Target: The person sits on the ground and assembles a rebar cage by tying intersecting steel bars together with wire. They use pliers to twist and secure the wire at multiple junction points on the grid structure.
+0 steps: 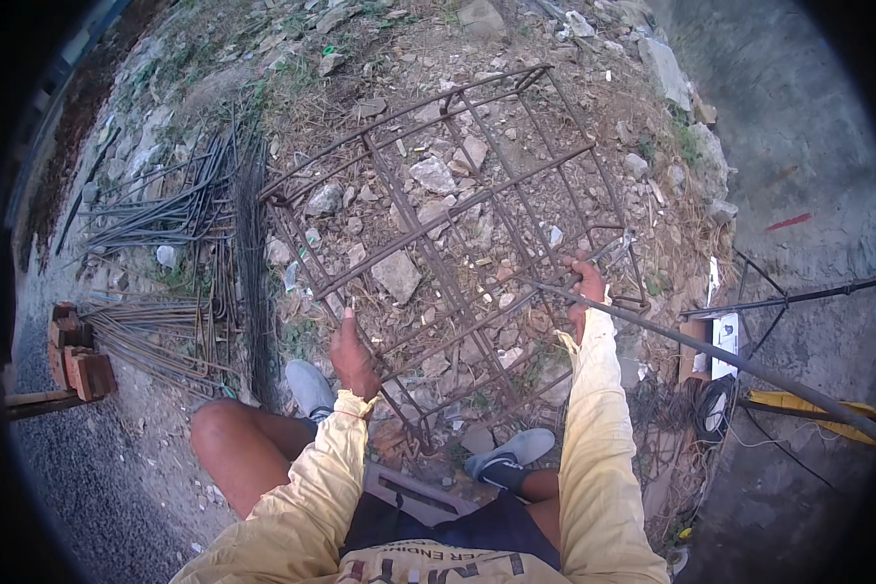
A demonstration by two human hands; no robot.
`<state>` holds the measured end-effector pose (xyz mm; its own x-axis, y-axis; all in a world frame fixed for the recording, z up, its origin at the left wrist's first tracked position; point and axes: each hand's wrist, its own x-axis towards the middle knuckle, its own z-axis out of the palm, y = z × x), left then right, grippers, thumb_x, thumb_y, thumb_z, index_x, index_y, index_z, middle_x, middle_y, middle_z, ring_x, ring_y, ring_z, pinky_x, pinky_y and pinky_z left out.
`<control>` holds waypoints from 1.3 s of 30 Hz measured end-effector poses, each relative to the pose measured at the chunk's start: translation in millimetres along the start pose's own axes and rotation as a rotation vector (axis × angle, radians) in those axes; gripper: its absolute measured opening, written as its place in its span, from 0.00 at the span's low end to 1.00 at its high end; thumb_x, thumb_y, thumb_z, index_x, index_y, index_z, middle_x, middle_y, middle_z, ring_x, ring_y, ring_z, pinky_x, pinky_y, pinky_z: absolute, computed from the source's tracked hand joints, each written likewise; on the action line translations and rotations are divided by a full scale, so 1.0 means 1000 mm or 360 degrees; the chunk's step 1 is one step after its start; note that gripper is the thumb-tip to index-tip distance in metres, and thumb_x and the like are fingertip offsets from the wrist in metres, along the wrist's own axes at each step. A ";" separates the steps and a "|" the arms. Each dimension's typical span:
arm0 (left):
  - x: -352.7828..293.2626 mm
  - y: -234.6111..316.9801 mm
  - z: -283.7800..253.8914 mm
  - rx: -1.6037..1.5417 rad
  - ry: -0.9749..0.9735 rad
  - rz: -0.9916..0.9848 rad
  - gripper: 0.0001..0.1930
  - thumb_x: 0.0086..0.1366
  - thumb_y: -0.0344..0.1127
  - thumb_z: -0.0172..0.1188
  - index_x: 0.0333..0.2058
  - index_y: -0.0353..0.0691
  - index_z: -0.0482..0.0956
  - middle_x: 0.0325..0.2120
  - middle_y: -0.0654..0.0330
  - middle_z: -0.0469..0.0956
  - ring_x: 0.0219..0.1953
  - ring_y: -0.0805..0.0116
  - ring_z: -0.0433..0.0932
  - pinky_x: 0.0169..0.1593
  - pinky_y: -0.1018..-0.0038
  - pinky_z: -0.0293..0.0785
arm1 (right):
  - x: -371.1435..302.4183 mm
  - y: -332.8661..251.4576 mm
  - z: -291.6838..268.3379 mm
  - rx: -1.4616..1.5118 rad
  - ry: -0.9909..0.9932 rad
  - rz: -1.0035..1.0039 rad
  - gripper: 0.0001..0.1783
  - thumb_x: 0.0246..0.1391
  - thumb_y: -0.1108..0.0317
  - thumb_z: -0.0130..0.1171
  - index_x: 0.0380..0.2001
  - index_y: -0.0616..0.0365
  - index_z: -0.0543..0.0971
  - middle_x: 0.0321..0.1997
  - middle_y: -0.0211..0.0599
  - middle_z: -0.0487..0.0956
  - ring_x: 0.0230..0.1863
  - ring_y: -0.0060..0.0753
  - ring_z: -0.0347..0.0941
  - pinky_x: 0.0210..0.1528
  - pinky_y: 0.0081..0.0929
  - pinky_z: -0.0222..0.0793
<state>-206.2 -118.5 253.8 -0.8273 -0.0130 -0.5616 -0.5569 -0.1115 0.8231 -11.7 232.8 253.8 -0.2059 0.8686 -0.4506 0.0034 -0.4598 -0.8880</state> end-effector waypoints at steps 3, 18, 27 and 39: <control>-0.034 -0.028 -0.013 -0.0282 0.0139 -0.0080 0.16 0.62 0.44 0.59 0.23 0.40 0.69 0.17 0.71 0.61 0.21 0.79 0.57 0.25 0.73 0.53 | 0.019 -0.015 0.024 -0.0209 -0.0266 -0.0022 0.24 0.48 0.67 0.55 0.51 0.58 0.72 0.33 0.29 0.80 0.14 0.12 0.60 0.12 0.10 0.53; -0.096 -0.142 -0.050 -0.0228 0.0426 -0.0351 0.11 0.63 0.39 0.56 0.27 0.42 0.65 0.14 0.68 0.62 0.12 0.77 0.61 0.14 0.76 0.60 | 0.049 0.035 0.106 -0.0980 -0.0717 -0.0079 0.21 0.48 0.61 0.54 0.43 0.61 0.80 0.32 0.30 0.82 0.18 0.17 0.72 0.15 0.16 0.61; -0.100 -0.192 -0.075 -0.0345 0.0107 -0.0834 0.12 0.66 0.41 0.52 0.39 0.40 0.65 0.26 0.58 0.74 0.27 0.66 0.77 0.32 0.67 0.76 | 0.064 0.048 0.095 -0.1709 -0.0617 -0.0174 0.16 0.45 0.57 0.61 0.33 0.56 0.85 0.40 0.38 0.81 0.28 0.28 0.74 0.30 0.27 0.68; -0.069 -0.112 -0.061 0.1523 -0.1315 -0.0194 0.24 0.59 0.54 0.56 0.35 0.34 0.81 0.29 0.44 0.80 0.36 0.52 0.80 0.43 0.62 0.72 | -0.095 -0.049 -0.022 -0.0978 -0.0309 -0.0146 0.25 0.43 0.63 0.60 0.47 0.62 0.76 0.33 0.36 0.81 0.20 0.20 0.68 0.19 0.20 0.61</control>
<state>-81.9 -165.3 195.2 -0.3740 0.6066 -0.7016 -0.1774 0.6957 0.6961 29.2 177.4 338.4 -0.4048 0.8240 -0.3965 0.5245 -0.1460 -0.8388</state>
